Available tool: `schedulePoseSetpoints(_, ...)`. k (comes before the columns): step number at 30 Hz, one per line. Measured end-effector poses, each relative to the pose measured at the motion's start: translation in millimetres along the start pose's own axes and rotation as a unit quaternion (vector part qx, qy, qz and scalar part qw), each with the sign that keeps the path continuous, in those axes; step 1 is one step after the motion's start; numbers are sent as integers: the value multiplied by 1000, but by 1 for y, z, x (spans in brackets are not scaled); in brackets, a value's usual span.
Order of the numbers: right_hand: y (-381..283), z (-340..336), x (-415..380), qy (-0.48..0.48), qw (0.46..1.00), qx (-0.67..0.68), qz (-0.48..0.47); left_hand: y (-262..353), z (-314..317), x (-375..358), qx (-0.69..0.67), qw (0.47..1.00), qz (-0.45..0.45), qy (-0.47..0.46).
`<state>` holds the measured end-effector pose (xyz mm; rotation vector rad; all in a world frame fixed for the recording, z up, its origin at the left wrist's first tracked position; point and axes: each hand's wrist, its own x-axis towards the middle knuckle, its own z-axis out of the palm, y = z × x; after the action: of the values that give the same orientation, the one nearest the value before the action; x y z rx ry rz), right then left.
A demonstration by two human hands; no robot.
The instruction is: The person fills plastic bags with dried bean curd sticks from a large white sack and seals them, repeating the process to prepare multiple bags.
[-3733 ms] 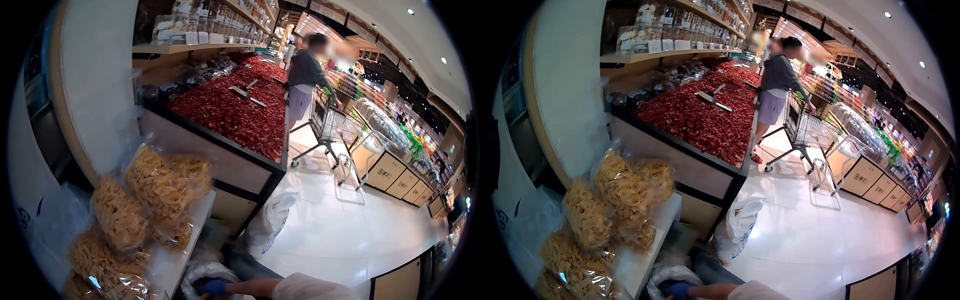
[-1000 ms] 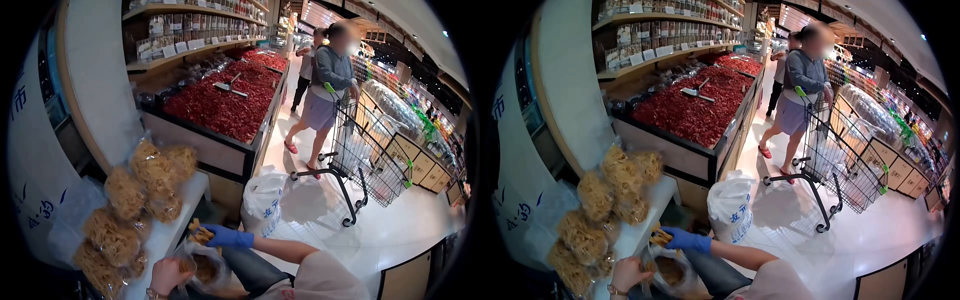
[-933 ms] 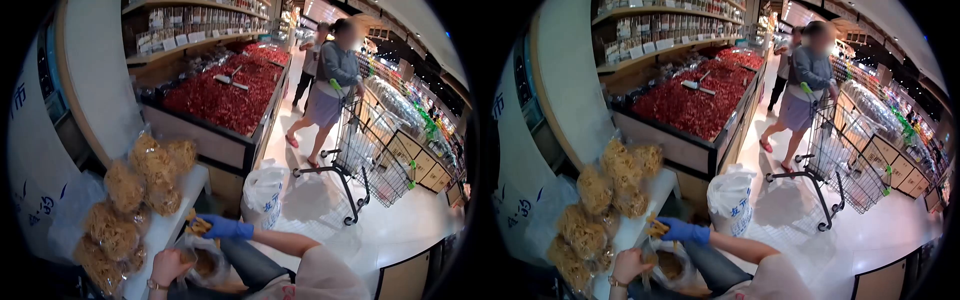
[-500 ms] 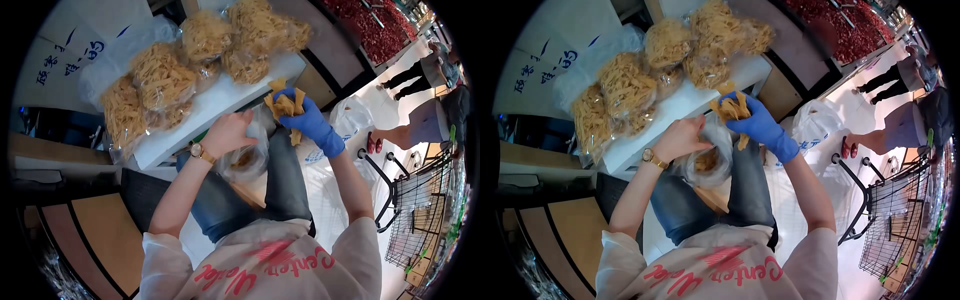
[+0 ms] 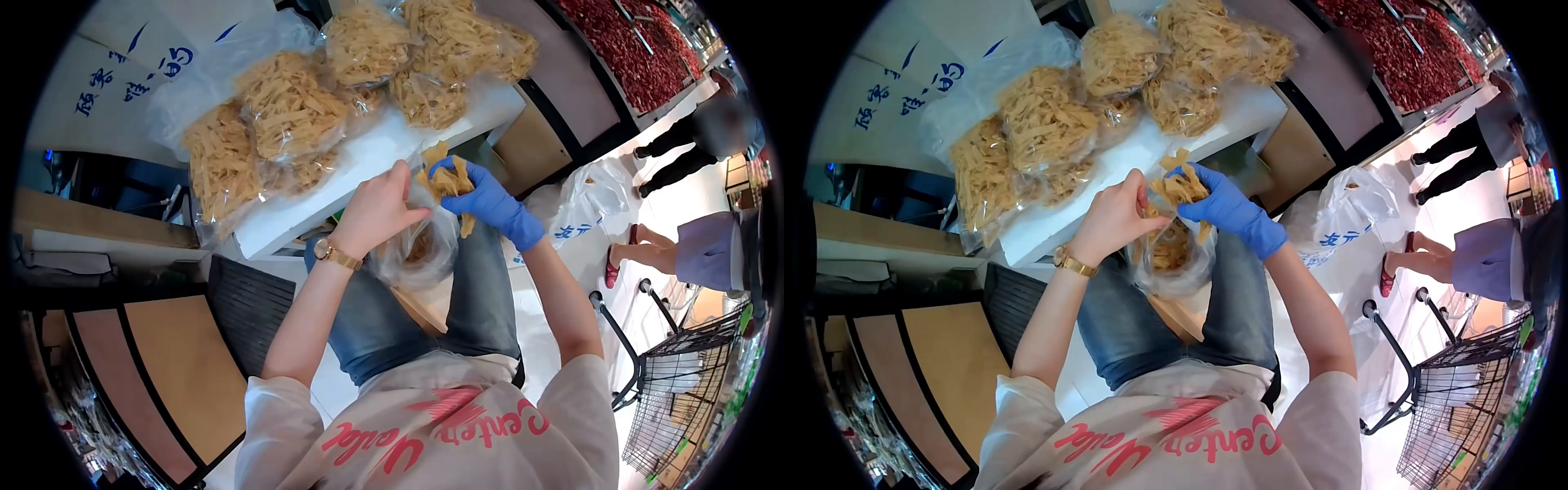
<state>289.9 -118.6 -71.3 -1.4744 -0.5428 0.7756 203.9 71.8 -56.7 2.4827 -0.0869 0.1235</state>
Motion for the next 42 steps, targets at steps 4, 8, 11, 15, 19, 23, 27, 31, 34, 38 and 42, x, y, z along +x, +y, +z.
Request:
schedulePoseSetpoints(4, 11, -5, 6, -27, 998, -61, -3, 7, -8, -5, -18, 999, -11, -33)
schedulePoseSetpoints(8, 0, -14, 11, -94, 963, -248, 55, 3, -1, -5, 3, 999, 34, 4)
schedulePoseSetpoints(11, 2, -16, 17, -170, 915, -349, 108, 7, 2, -8, 1, 1000, 6, -9)
schedulePoseSetpoints(15, 36, -13, 48, -243, 803, -544, 23, 2, 15, -7, -4, 998, 62, 9)
schedulePoseSetpoints(19, 65, 1, 80, -232, 752, -613, 66, 13, 36, 11, 16, 999, 48, -17)
schedulePoseSetpoints(23, 211, 4, 171, -227, 807, -533, -112, 16, 45, 12, 8, 999, 33, -30)
schedulePoseSetpoints(27, 210, 0, 159, -235, 829, -507, -18, 18, 48, 9, 11, 999, 38, -2)
schedulePoseSetpoints(31, 207, 0, 152, -239, 815, -525, -51, 13, 52, 9, 10, 999, 41, -1)
schedulePoseSetpoints(34, 67, 6, 83, -250, 810, -530, 31, 9, 48, 13, -5, 1000, 0, -8)
schedulePoseSetpoints(38, 72, 7, 96, -228, 838, -496, 5, 6, 39, 16, -9, 1000, -10, 22)
schedulePoseSetpoints(42, 49, 1, 80, -225, 817, -521, -107, 3, 27, 15, -11, 999, -30, 23)
